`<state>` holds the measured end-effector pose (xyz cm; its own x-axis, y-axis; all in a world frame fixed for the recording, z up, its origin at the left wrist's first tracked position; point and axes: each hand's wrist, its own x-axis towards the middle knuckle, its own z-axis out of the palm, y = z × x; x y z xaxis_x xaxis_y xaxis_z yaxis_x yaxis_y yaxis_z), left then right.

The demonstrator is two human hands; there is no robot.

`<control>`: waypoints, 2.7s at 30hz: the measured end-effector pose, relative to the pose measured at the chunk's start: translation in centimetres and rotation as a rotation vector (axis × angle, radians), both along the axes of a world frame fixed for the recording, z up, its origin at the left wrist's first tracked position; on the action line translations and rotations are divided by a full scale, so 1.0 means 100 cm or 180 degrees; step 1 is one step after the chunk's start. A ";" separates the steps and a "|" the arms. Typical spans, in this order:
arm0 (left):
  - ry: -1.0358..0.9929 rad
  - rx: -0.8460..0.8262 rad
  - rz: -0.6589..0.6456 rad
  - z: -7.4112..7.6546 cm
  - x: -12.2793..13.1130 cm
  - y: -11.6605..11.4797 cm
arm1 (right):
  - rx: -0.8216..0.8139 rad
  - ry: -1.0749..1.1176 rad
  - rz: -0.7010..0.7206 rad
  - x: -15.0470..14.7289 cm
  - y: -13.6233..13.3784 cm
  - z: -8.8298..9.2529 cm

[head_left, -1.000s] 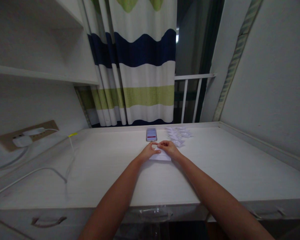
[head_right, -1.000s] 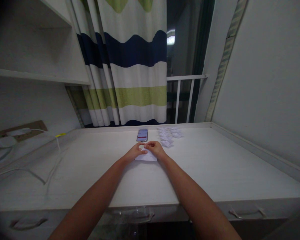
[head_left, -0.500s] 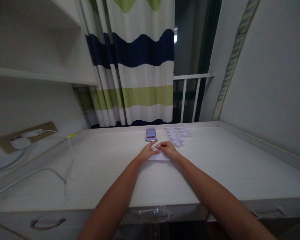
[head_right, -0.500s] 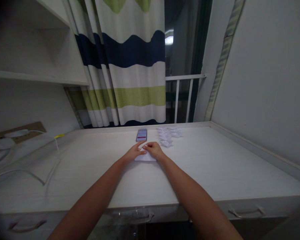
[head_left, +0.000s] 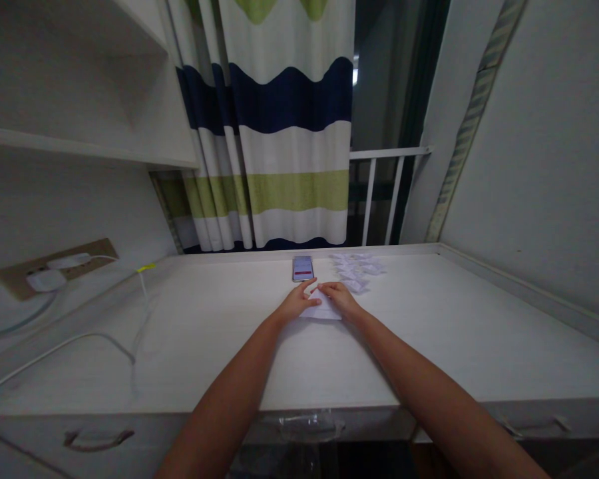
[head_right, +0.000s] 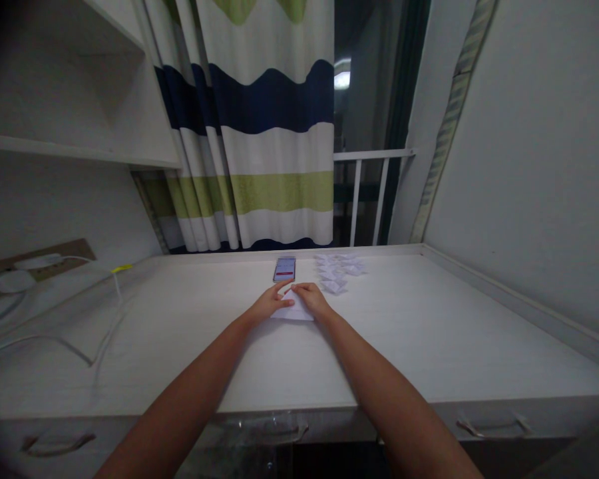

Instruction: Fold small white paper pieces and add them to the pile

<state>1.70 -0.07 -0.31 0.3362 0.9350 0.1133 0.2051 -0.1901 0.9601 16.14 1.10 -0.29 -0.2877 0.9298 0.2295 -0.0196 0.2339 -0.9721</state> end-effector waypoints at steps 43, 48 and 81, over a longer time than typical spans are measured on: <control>0.0296 0.0338 -0.0065 0.002 -0.004 0.000 | 0.0410 -0.0631 -0.0329 0.007 0.002 0.004; -0.0109 -0.0097 -0.0248 0.003 -0.003 -0.003 | 0.0433 -0.0664 -0.0462 0.010 0.002 0.005; 0.0396 0.0456 -0.0341 0.002 -0.002 -0.005 | 0.0248 -0.0526 -0.0307 0.005 0.009 -0.010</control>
<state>1.51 -0.54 -0.07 0.4524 0.8705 0.1939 0.2917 -0.3499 0.8902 16.59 1.97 -1.27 -0.2378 0.9362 0.2587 0.1649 0.3014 -0.9391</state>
